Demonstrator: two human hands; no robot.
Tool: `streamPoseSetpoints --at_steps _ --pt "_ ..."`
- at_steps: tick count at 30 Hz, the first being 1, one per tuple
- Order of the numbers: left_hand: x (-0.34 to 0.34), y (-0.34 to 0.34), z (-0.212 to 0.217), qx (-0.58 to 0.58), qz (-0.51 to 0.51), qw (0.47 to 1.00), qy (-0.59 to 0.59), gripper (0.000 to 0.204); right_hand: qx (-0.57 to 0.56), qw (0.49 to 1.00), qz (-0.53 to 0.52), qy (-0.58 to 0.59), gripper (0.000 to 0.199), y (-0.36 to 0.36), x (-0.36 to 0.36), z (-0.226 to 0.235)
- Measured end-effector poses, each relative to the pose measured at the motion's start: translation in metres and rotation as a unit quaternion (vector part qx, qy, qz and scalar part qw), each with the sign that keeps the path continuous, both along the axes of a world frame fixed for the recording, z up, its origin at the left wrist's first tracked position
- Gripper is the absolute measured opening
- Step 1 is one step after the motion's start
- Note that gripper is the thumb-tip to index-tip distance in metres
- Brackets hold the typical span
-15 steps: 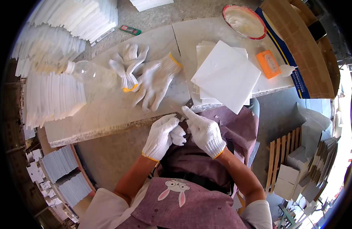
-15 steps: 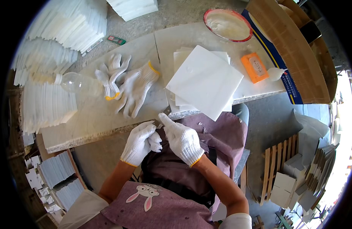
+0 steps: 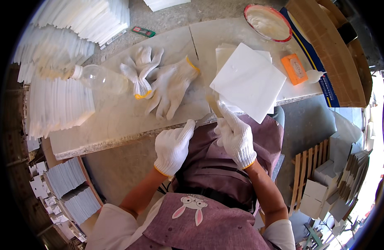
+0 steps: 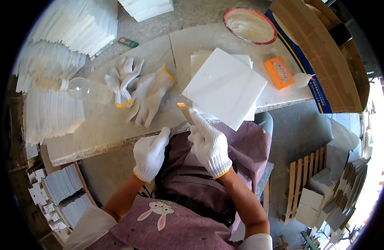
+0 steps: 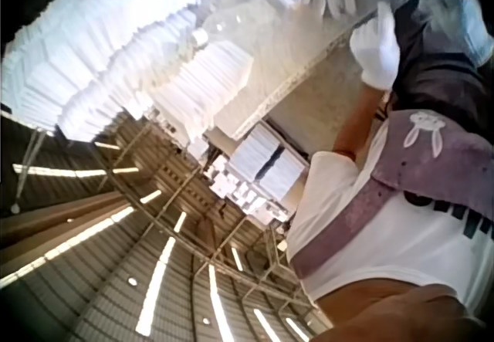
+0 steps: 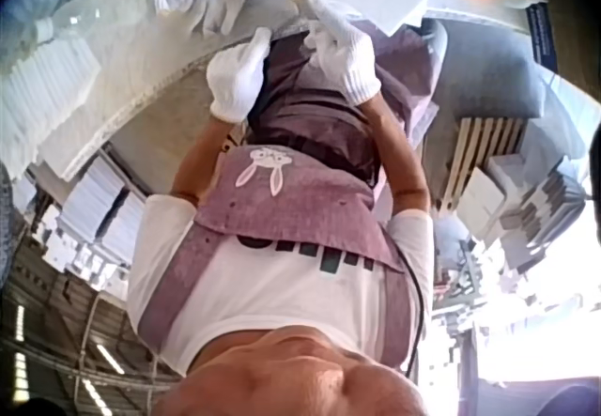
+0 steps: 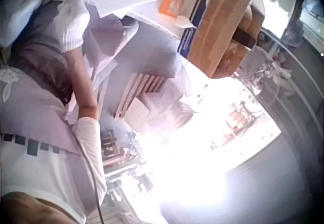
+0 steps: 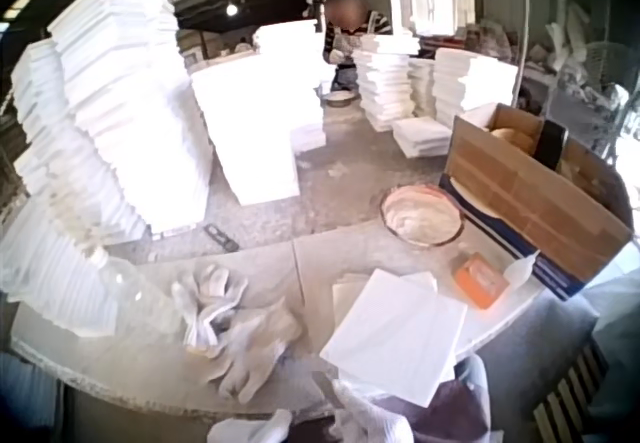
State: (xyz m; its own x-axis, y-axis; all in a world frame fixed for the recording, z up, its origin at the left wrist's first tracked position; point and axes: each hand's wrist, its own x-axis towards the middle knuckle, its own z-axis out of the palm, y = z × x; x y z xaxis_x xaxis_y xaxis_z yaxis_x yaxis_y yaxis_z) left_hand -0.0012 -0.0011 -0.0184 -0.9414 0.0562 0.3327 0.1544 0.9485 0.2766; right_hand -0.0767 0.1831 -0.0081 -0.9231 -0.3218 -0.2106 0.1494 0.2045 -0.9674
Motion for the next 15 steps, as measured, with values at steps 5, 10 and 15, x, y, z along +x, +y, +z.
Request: streamPoseSetpoints --at_steps 5,10,15 --pt "0.0 0.0 -0.002 -0.024 0.001 1.0 -0.016 0.04 0.145 0.962 0.083 0.217 0.039 -0.004 0.001 -0.012" --pt "-0.001 -0.002 -0.002 -0.04 -0.005 0.999 -0.009 0.039 0.169 0.964 0.055 0.198 0.037 -0.004 0.001 -0.009" --pt "0.001 -0.003 -0.003 -0.052 -0.01 0.998 -0.024 0.039 0.143 0.968 0.112 0.175 0.043 -0.01 0.026 -0.011"
